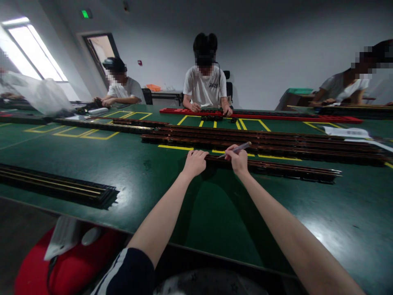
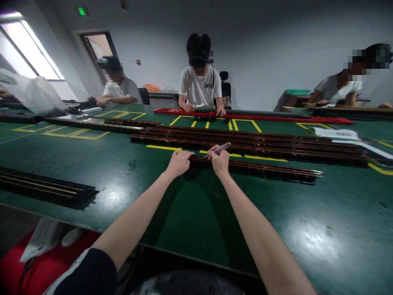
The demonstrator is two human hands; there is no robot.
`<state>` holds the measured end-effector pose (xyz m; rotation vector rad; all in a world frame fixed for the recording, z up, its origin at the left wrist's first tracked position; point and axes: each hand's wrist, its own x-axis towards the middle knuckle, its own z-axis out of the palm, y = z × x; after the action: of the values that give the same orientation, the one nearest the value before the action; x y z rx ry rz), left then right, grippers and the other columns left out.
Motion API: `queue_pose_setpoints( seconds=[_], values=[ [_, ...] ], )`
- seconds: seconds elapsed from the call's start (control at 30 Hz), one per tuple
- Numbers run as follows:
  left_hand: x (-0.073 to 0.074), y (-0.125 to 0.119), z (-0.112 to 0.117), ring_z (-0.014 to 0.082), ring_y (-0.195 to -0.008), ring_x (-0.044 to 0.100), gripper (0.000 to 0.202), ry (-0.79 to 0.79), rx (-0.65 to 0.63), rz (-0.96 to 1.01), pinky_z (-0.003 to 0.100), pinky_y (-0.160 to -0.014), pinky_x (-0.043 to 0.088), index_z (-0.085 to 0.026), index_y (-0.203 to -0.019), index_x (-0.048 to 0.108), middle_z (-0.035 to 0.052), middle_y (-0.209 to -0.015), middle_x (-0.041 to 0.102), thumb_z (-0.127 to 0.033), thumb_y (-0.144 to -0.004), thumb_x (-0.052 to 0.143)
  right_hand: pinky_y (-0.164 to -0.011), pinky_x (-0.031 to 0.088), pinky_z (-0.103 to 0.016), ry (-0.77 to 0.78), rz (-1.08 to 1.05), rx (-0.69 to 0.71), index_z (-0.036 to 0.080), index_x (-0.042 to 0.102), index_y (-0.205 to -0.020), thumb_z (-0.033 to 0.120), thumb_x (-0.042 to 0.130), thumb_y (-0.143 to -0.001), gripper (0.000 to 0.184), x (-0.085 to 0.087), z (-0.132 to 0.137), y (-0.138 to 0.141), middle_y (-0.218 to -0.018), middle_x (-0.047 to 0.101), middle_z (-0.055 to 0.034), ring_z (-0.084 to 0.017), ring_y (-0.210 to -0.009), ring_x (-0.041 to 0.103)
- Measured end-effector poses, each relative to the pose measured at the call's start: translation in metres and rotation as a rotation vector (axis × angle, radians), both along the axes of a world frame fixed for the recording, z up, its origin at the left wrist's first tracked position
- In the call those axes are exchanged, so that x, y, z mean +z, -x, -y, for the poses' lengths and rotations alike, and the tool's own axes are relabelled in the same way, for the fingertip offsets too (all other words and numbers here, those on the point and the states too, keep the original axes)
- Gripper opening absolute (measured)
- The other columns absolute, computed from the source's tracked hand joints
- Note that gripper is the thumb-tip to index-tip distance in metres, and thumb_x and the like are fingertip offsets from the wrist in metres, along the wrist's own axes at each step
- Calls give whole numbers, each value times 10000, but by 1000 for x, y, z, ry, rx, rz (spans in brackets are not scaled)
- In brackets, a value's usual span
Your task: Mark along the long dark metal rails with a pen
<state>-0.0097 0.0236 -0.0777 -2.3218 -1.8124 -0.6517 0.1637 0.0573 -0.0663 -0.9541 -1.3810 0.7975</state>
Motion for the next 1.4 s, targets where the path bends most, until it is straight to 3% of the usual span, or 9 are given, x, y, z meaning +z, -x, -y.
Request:
queue_pose_setpoints(
  seconds=[0.3, 0.6, 1.0, 1.4],
  values=[
    [6, -1, 6, 248, -1113, 579, 364, 17, -6, -26, 441, -1056, 356, -175, -1211, 600, 87, -1193, 661, -251, -885, 457, -531, 415, -276, -34, -62, -61, 205, 559, -567, 256, 594, -653, 106, -2, -2, -3, -446, 529, 39, -136, -448, 502],
    [6, -2, 5, 257, -1088, 586, 363, 0, -4, -39, 430, -1027, 371, -157, -1183, 609, 97, -1167, 666, -340, -898, 480, -529, 409, -277, -25, 3, -19, 211, 553, -586, 291, 596, -651, 112, -2, -2, -3, -470, 533, 33, -142, -469, 508],
    [-2, 0, -2, 269, -1065, 593, 358, -57, 12, -67, 427, -985, 390, -175, -1135, 626, 101, -1118, 674, -429, -903, 528, -528, 385, -273, -8, -30, -3, 215, 539, -587, 297, 593, -641, 112, -4, -3, -2, -466, 528, 35, -141, -474, 499],
    [-1, -1, -1, 266, -1072, 585, 362, -34, 18, -75, 426, -992, 381, -166, -1147, 614, 103, -1129, 665, -431, -919, 517, -520, 397, -269, -20, -17, 9, 218, 530, -602, 302, 583, -660, 115, -5, -2, -2, -484, 527, 36, -140, -482, 501]
  ],
)
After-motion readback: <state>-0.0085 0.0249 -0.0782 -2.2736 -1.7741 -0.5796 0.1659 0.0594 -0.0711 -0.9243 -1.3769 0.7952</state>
